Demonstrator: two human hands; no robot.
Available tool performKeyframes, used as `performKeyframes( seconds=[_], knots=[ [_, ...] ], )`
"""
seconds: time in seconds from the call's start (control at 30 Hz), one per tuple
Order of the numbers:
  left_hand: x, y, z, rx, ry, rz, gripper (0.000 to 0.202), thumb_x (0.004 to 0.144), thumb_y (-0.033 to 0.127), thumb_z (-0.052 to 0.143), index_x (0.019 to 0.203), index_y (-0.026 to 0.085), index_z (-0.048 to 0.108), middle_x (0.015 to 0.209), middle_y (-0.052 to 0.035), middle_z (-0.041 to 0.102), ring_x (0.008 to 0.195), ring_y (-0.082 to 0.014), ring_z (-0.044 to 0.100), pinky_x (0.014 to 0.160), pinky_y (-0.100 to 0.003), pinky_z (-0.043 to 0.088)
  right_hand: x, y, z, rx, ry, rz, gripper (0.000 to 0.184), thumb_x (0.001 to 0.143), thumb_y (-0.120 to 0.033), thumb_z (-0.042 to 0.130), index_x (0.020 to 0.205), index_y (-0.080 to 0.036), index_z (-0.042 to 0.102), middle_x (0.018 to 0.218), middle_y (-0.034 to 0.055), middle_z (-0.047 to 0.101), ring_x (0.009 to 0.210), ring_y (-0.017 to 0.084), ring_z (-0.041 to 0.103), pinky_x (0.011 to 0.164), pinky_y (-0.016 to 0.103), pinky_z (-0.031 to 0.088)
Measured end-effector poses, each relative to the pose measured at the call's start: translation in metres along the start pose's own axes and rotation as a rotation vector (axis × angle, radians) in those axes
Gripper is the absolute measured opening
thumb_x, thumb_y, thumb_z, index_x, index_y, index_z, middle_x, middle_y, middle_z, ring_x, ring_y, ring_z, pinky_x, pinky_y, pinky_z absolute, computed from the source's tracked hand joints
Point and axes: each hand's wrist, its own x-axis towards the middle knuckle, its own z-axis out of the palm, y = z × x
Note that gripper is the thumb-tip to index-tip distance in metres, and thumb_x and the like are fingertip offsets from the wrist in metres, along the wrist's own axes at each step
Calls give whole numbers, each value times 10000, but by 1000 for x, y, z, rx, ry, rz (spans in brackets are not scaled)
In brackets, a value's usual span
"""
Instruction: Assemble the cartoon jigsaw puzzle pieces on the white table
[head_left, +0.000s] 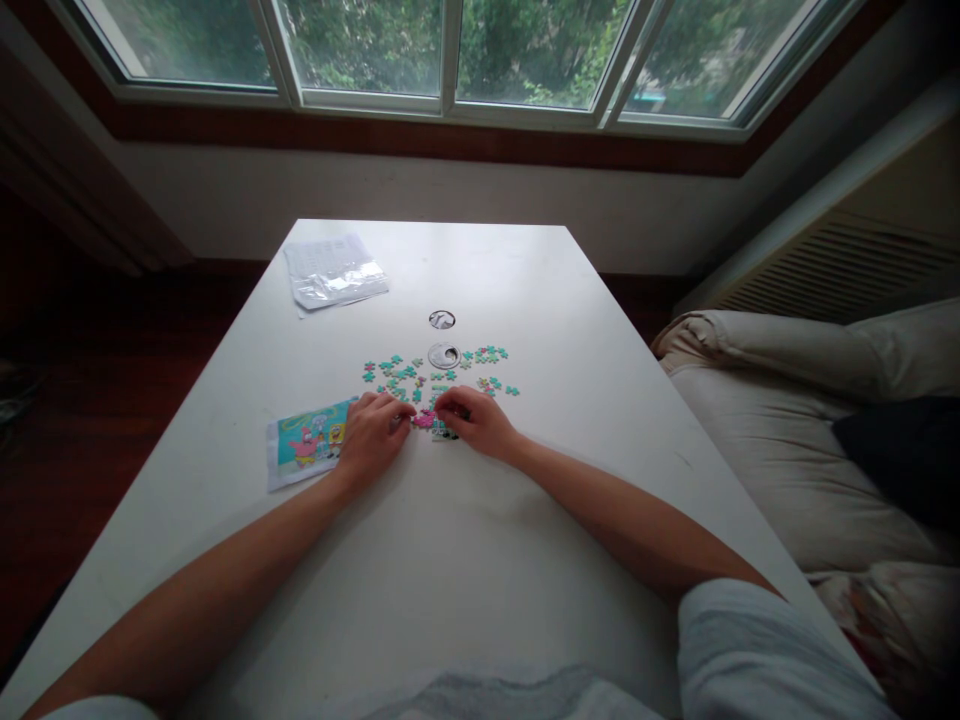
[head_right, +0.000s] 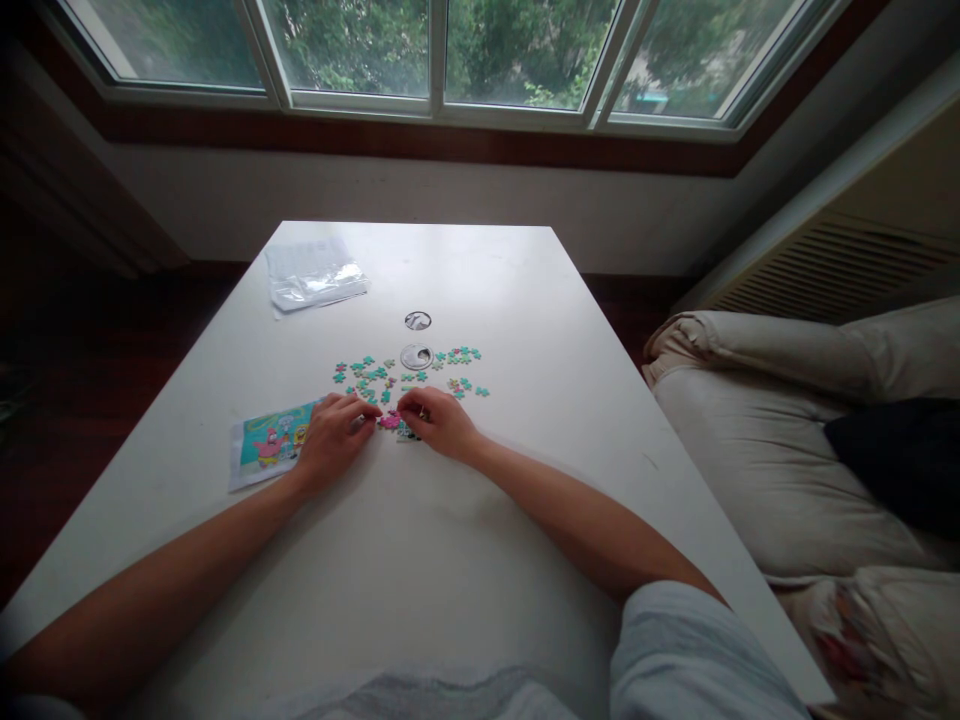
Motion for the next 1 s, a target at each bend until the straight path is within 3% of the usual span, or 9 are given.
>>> performKeyframes(
  seconds=[0.4, 0.57, 0.77, 1.0],
  knots=[
    [-3, 5, -3, 96, 18, 77, 154, 917, 211, 616, 1022, 273, 712, 1075, -33, 709, 1071, -259, 571, 958, -435, 397, -1, 3, -1, 0, 13, 7, 87, 880, -212, 611, 918, -208, 689, 803, -1, 635, 729, 129, 548, 696, 250, 433],
    [-5, 6, -4, 139, 37, 147, 105, 931, 221, 620, 969, 261, 710, 1038, -22, 732, 1063, -258, 575, 972, -443, 385, -1, 5, 0, 9, 43, 27, 90, 878, -217, 611, 926, -215, 687, 800, 2, 646, 735, 138, 558, 692, 256, 444],
    [-10, 16, -5, 220, 40, 287, 149, 978, 248, 568, 966, 249, 716, 1010, -17, 752, 999, -244, 587, 967, -448, 393, 1, 3, -4, 47, 118, 41, 80, 881, -224, 599, 898, -205, 675, 787, -1, 657, 730, 133, 593, 716, 263, 475],
    [-12, 23, -9, 221, -53, 283, 194, 977, 230, 540, 1059, 251, 714, 1095, -41, 740, 1064, -264, 577, 971, -463, 405, 5, 10, -15, 36, 266, 136, 119, 871, -269, 602, 932, -203, 680, 753, 0, 670, 709, 144, 601, 640, 258, 463]
  ],
)
